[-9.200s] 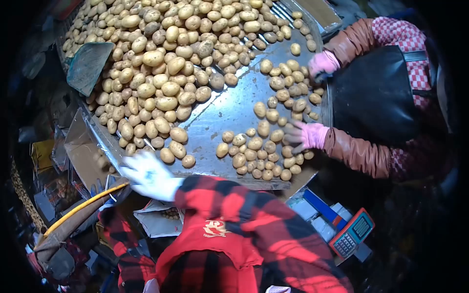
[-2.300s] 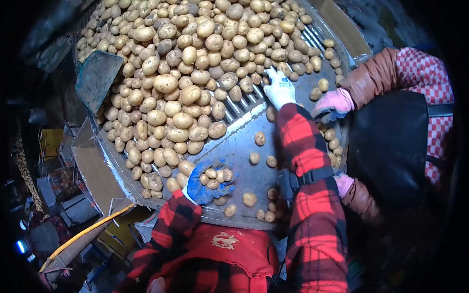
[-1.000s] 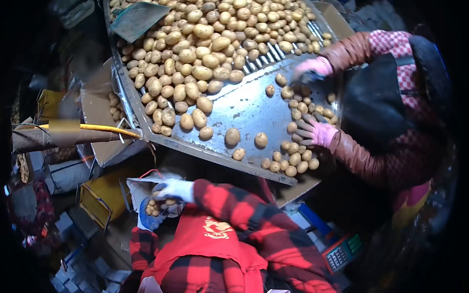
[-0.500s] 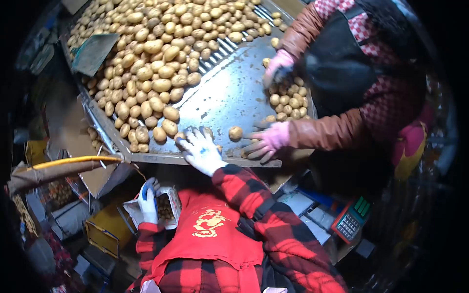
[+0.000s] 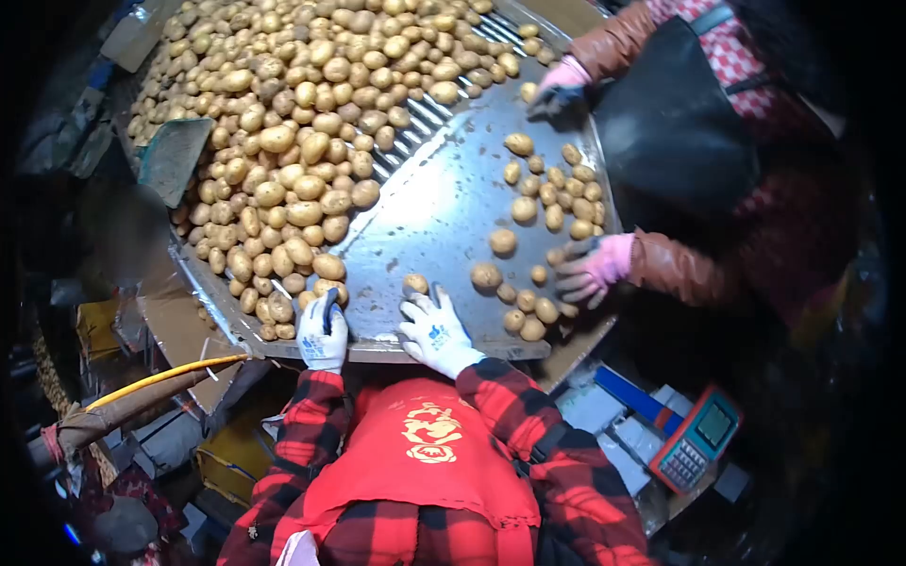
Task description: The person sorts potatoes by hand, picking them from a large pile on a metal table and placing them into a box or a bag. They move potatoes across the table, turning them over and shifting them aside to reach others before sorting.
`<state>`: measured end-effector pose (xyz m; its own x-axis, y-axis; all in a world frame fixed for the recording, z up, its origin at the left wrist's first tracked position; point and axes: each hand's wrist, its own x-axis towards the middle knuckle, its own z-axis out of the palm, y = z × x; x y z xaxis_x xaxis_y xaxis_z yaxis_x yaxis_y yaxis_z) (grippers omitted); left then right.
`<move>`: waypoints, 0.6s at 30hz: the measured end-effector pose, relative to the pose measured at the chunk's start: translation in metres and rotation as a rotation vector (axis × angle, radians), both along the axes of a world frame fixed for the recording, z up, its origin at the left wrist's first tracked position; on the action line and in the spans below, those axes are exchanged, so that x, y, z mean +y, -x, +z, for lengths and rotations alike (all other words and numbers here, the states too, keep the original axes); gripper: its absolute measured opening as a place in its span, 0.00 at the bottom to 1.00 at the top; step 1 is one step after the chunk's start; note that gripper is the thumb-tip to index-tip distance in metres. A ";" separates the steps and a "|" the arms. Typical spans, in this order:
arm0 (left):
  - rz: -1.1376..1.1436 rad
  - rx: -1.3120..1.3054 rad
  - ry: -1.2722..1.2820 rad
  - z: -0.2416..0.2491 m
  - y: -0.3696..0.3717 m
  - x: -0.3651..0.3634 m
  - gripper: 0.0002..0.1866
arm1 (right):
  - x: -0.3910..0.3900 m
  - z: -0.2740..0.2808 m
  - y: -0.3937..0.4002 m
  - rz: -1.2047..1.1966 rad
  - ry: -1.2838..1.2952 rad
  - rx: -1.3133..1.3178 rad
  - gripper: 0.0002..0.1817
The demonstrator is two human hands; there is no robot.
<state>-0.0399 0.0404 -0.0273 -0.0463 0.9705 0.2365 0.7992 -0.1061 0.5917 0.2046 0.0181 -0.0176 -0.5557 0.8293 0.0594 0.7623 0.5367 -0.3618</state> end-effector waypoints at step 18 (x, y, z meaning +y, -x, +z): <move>0.178 0.062 -0.244 0.049 0.020 0.093 0.21 | 0.180 0.030 0.025 -0.117 -0.107 0.165 0.32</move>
